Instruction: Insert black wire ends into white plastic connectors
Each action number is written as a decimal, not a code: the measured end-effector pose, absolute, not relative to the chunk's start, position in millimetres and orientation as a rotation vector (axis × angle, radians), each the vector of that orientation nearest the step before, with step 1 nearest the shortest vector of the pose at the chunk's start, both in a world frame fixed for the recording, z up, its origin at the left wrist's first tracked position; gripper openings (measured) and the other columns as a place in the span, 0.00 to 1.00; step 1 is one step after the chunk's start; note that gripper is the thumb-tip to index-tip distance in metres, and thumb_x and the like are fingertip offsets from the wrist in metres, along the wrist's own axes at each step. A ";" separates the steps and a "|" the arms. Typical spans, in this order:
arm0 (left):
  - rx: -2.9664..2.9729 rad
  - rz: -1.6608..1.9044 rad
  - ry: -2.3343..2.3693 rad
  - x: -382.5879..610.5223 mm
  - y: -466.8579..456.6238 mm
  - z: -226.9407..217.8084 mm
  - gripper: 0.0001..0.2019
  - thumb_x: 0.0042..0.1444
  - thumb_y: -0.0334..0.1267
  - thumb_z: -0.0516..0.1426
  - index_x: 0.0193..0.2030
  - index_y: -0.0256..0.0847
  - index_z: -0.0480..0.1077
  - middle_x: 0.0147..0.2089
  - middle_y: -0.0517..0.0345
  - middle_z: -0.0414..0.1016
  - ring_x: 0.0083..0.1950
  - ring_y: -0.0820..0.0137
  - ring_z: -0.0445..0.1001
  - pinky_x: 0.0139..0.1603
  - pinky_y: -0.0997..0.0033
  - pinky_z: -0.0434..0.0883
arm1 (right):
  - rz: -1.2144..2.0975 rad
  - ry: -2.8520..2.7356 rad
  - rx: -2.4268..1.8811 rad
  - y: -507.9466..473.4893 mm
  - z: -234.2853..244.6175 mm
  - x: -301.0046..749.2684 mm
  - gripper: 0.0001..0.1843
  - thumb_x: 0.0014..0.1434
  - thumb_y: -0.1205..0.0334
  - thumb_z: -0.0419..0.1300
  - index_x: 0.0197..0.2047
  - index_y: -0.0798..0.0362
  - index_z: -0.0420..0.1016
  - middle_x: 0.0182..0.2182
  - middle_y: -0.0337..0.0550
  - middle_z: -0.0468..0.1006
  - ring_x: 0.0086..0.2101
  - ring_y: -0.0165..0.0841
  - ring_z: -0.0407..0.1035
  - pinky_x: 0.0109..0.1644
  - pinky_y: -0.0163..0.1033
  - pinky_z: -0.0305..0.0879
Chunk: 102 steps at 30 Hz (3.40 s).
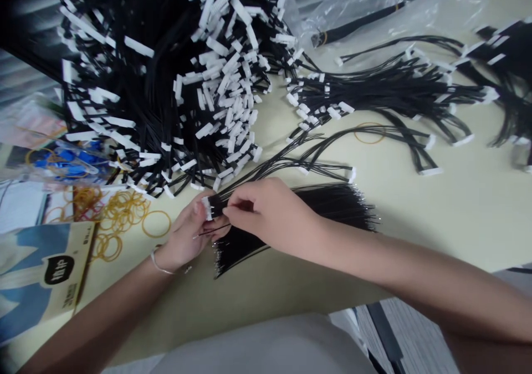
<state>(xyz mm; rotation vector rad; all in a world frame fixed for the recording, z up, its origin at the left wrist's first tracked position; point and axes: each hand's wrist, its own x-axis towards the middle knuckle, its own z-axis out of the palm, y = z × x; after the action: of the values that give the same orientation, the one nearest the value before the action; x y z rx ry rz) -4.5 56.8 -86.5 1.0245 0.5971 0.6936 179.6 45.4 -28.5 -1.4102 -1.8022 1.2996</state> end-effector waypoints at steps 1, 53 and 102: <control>1.028 0.693 0.595 -4.2 56.3 -86.5 0.16 0.62 0.53 0.47 0.34 0.41 0.57 0.22 0.68 0.47 0.21 0.79 0.48 0.22 0.81 0.55 | 1.296 -1.788 -1.402 45.2 -28.9 178.9 0.11 0.57 0.63 0.55 0.25 0.56 0.72 0.18 0.32 0.65 0.21 0.21 0.55 0.23 0.30 0.50; 1.132 0.675 0.640 -4.5 59.5 -92.8 0.19 0.60 0.56 0.47 0.32 0.41 0.55 0.23 0.66 0.50 0.22 0.79 0.49 0.21 0.80 0.56 | 0.787 -2.047 -1.348 44.0 -30.5 180.5 0.07 0.51 0.71 0.56 0.24 0.55 0.72 0.21 0.32 0.70 0.22 0.20 0.59 0.27 0.29 0.54; 1.223 0.591 0.678 -4.0 57.7 -88.6 0.17 0.63 0.51 0.45 0.31 0.40 0.54 0.22 0.67 0.51 0.22 0.79 0.49 0.22 0.79 0.53 | 1.186 -1.738 -1.380 36.5 -42.9 170.8 0.07 0.56 0.68 0.56 0.28 0.57 0.73 0.23 0.34 0.74 0.24 0.22 0.64 0.28 0.28 0.58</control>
<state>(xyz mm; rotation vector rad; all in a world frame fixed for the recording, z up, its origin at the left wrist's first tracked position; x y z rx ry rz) -4.0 57.7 -88.6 1.2226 0.6776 0.5908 170.8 36.5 -42.9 -1.3804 -1.7380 1.1855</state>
